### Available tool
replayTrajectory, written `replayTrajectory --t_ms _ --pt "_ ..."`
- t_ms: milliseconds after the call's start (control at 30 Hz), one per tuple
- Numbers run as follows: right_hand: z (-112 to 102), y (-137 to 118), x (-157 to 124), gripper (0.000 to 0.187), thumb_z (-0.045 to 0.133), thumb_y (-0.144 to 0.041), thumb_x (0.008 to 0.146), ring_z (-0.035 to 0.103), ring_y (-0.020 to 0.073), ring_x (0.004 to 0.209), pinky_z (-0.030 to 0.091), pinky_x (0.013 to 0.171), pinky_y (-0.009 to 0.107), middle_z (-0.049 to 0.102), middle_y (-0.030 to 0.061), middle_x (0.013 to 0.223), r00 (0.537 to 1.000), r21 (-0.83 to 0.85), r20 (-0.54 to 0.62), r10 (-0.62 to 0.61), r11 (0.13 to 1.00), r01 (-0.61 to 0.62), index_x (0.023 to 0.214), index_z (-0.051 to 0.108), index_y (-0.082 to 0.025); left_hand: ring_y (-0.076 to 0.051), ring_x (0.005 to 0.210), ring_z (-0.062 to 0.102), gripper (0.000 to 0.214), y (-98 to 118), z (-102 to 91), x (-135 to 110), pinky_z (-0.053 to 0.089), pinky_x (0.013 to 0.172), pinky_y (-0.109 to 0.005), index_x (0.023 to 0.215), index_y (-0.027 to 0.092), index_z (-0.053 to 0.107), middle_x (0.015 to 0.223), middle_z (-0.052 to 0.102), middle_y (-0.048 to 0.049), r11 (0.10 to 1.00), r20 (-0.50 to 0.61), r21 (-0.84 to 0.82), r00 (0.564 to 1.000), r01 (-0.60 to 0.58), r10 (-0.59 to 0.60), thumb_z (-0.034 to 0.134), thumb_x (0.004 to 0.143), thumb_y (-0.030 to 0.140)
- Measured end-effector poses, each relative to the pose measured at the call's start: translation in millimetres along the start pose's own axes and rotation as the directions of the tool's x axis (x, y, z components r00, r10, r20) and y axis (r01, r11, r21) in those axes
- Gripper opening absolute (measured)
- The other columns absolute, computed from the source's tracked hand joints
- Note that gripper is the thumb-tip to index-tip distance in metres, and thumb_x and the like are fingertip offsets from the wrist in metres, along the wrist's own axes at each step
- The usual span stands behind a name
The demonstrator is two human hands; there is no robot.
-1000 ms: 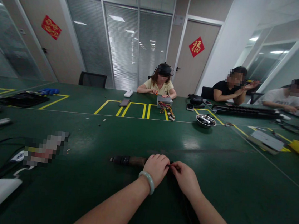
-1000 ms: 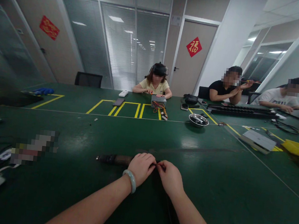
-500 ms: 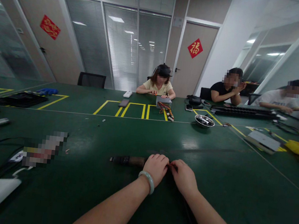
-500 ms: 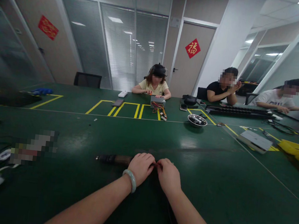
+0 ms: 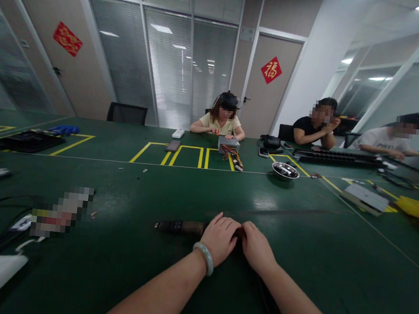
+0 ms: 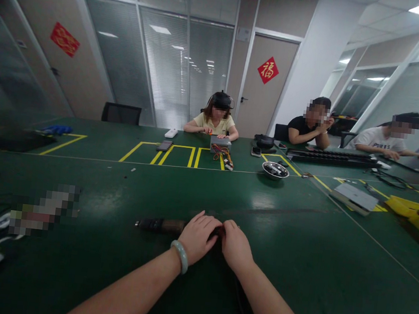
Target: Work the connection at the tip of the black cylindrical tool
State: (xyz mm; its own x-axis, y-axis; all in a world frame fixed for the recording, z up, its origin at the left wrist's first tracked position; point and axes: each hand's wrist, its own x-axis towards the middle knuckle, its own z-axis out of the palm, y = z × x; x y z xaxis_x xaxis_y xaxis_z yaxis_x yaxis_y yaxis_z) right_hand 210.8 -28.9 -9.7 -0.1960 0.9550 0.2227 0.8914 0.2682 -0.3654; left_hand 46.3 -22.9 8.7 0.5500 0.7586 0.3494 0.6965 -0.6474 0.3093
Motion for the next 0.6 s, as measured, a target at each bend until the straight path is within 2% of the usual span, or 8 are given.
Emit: replayTrajectory --t_ms 200,333,433,500,533,600 --pt "-4 15 10 0.015 0.040 -0.015 0.088 0.056 0.0186 0.085 0.039 0.078 0.028 0.059 0.0057 0.094 1.000 -0.006 0.004 -0.020 1.000 0.020 0.091 0.055 -0.020 -0.016 0.112 0.051 0.026 -2 -13.8 -5 0.018 0.114 -0.042 0.112 0.024 0.055 0.113 0.062 -0.0007 0.998 -0.076 -0.029 0.996 -0.057 0.055 0.048 0.088 0.019" --pt "-21 53 13 0.015 0.041 -0.025 0.088 0.058 0.0194 0.086 0.040 0.079 0.029 0.060 0.0065 0.096 0.994 -0.039 -0.027 0.107 0.993 -0.107 0.086 0.056 -0.021 -0.014 0.115 0.050 0.027 -5 -18.2 -7 0.016 0.115 -0.040 0.112 0.025 0.057 0.114 0.062 0.0012 0.996 -0.101 -0.049 0.993 -0.073 0.068 0.048 0.088 0.018" --pt "-52 101 -2 0.019 0.039 -0.026 0.086 0.059 0.0226 0.084 0.040 0.078 0.034 0.061 0.0116 0.094 0.969 -0.078 -0.078 0.234 0.968 -0.240 0.081 0.056 -0.022 -0.017 0.115 0.051 0.029 -8 -18.4 -8 0.019 0.114 -0.043 0.114 0.024 0.057 0.115 0.062 -0.0012 0.995 -0.083 -0.067 0.994 -0.074 0.068 0.049 0.087 0.018" --pt "-77 145 -24 0.020 0.040 -0.028 0.083 0.061 0.0264 0.080 0.042 0.074 0.039 0.062 0.0163 0.089 0.936 -0.096 -0.115 0.331 0.935 -0.342 0.076 0.057 -0.021 -0.018 0.116 0.051 0.030 -9 -16.2 -9 0.020 0.113 -0.045 0.116 0.024 0.056 0.117 0.061 -0.0023 0.994 -0.069 -0.085 0.996 -0.065 0.059 0.048 0.087 0.019" --pt "-88 170 -39 0.020 0.042 -0.030 0.082 0.061 0.0281 0.077 0.042 0.070 0.041 0.063 0.0180 0.085 0.909 -0.101 -0.128 0.397 0.907 -0.410 0.074 0.058 -0.021 -0.018 0.117 0.050 0.031 -10 -14.2 -9 0.021 0.113 -0.045 0.118 0.024 0.055 0.119 0.060 -0.0024 0.994 -0.063 -0.094 0.997 -0.057 0.051 0.048 0.087 0.020" --pt "-107 225 -76 0.018 0.047 -0.033 0.077 0.062 0.0282 0.067 0.043 0.061 0.041 0.064 0.0203 0.081 0.786 -0.050 -0.165 0.596 0.791 -0.610 0.070 0.060 -0.021 -0.018 0.120 0.048 0.034 -12 -8.6 -9 0.021 0.113 -0.045 0.122 0.025 0.053 0.123 0.058 -0.0020 0.994 -0.044 -0.105 0.998 -0.037 0.033 0.048 0.088 0.022"
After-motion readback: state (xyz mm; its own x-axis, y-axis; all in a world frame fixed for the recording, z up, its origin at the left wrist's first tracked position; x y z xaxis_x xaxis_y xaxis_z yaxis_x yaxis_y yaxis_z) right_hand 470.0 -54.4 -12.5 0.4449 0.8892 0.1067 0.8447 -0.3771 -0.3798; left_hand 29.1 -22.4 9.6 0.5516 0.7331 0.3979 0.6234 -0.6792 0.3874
